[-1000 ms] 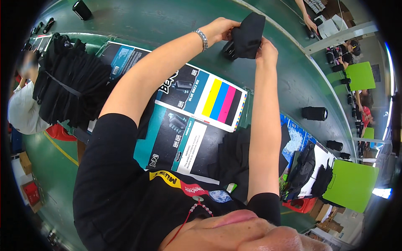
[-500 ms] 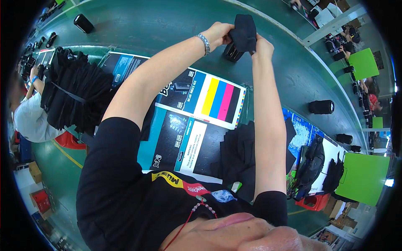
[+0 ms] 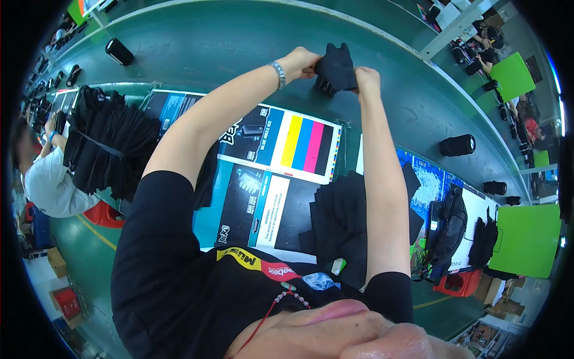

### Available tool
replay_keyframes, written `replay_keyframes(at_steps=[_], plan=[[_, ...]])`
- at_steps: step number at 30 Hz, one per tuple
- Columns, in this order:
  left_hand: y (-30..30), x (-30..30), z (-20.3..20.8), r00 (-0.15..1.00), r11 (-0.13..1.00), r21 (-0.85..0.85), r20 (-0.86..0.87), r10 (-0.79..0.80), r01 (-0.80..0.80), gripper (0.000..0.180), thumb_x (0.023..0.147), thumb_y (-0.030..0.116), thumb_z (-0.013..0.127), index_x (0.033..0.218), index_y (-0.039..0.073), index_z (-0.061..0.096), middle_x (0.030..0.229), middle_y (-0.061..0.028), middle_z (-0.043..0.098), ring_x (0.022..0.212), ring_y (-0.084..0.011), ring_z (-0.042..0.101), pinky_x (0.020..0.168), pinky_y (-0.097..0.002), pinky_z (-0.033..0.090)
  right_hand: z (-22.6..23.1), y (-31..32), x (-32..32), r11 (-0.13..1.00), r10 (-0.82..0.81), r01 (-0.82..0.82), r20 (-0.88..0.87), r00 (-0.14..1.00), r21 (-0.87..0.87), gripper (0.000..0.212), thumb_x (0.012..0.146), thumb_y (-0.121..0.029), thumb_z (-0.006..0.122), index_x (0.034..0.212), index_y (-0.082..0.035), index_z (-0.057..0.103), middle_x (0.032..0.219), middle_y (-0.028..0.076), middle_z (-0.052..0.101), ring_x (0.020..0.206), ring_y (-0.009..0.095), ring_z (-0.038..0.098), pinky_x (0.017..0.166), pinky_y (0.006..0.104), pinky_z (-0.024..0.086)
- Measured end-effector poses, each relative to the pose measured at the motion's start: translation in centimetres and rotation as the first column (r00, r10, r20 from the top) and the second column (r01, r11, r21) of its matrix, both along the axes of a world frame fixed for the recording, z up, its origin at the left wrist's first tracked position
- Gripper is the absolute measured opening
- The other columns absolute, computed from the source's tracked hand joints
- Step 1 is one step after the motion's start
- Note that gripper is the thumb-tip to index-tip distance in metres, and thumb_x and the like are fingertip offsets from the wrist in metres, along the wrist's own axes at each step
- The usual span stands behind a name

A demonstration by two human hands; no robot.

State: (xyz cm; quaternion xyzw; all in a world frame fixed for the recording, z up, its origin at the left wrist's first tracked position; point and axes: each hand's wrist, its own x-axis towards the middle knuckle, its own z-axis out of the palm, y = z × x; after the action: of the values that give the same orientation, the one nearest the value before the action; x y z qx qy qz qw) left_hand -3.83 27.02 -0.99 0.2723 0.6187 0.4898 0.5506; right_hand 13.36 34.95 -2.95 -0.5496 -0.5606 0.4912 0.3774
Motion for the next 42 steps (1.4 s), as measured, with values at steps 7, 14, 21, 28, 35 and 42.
replay_keyframes(at_steps=[7,14,21,28,35,42], plan=[[1.6,2.4,1.4,0.971,0.966,0.232,0.18,-0.154,0.111,0.042,0.093,0.043,0.053,0.106,0.004,0.06,0.099,-0.0071,0.066,0.088,-0.0151,0.065,0.078,-0.0285,0.053,0.1,-1.8,-0.4,0.964,-0.166,0.107,0.238,0.957,0.243,0.021,0.072,-0.02,0.061,0.077,-0.001,0.071,0.07,0.017,0.068,0.06,0.025,0.067,0.06,0.0349,0.052],[3.7,3.5,-1.5,0.939,0.965,0.248,0.307,-0.158,0.081,0.024,0.095,0.024,0.046,0.098,0.005,0.061,0.095,-0.0085,0.066,0.084,-0.0158,0.063,0.077,-0.0316,0.052,2.2,-4.5,1.6,0.999,-0.043,0.044,0.014,0.999,-0.03,0.019,0.085,-0.013,0.055,0.082,0.004,0.061,0.077,0.01,0.062,0.063,0.018,0.062,0.058,0.0331,0.058],[5.1,6.5,-5.7,0.975,0.943,0.331,0.201,-0.094,0.023,0.026,0.082,0.029,0.061,0.085,0.004,0.067,0.082,-0.01,0.066,0.074,-0.0228,0.062,0.069,-0.0358,0.049,0.6,-5.2,4.1,0.97,-0.217,0.239,-0.275,0.937,0.048,0.018,0.084,-0.009,0.057,0.077,0.007,0.06,0.071,0.013,0.063,0.055,0.021,0.064,0.051,0.0298,0.056],[11.5,3.0,-12.2,0.897,0.962,0.227,-0.441,-0.038,0.152,0.047,0.076,0.049,0.061,0.091,0.006,0.071,0.092,-0.0121,0.07,0.093,-0.0294,0.064,0.084,-0.0372,0.046,-1.4,-4.7,3.0,0.938,-0.271,0.271,-0.029,0.962,0.216,0.016,0.081,-0.01,0.059,0.072,0.004,0.062,0.065,0.015,0.064,0.058,0.02,0.065,0.06,0.0336,0.053],[11.3,5.3,-11.2,0.756,0.965,0.103,-0.643,-0.119,0.24,0.038,0.078,0.033,0.061,0.109,0.012,0.067,0.117,-0.0116,0.063,0.113,-0.0308,0.056,0.094,-0.0414,0.04,-5.9,-3.8,5.5,0.958,-0.278,0.199,0.504,0.818,0.205,0.019,0.079,-0.016,0.057,0.087,-0.001,0.066,0.092,0.022,0.067,0.094,0.041,0.063,0.081,0.0457,0.05],[8.9,4.2,-12.6,0.231,0.856,0.366,-0.926,0.298,0.365,0.023,0.085,0.021,0.055,0.096,0.013,0.074,0.123,-0.0044,0.06,0.116,-0.027,0.053,0.098,-0.0475,0.034,-3.3,-5.3,4.2,0.951,-0.273,0.111,0.615,0.74,0.288,0.022,0.078,-0.018,0.059,0.092,-0.002,0.065,0.096,0.019,0.066,0.091,0.039,0.064,0.079,0.0473,0.05]])
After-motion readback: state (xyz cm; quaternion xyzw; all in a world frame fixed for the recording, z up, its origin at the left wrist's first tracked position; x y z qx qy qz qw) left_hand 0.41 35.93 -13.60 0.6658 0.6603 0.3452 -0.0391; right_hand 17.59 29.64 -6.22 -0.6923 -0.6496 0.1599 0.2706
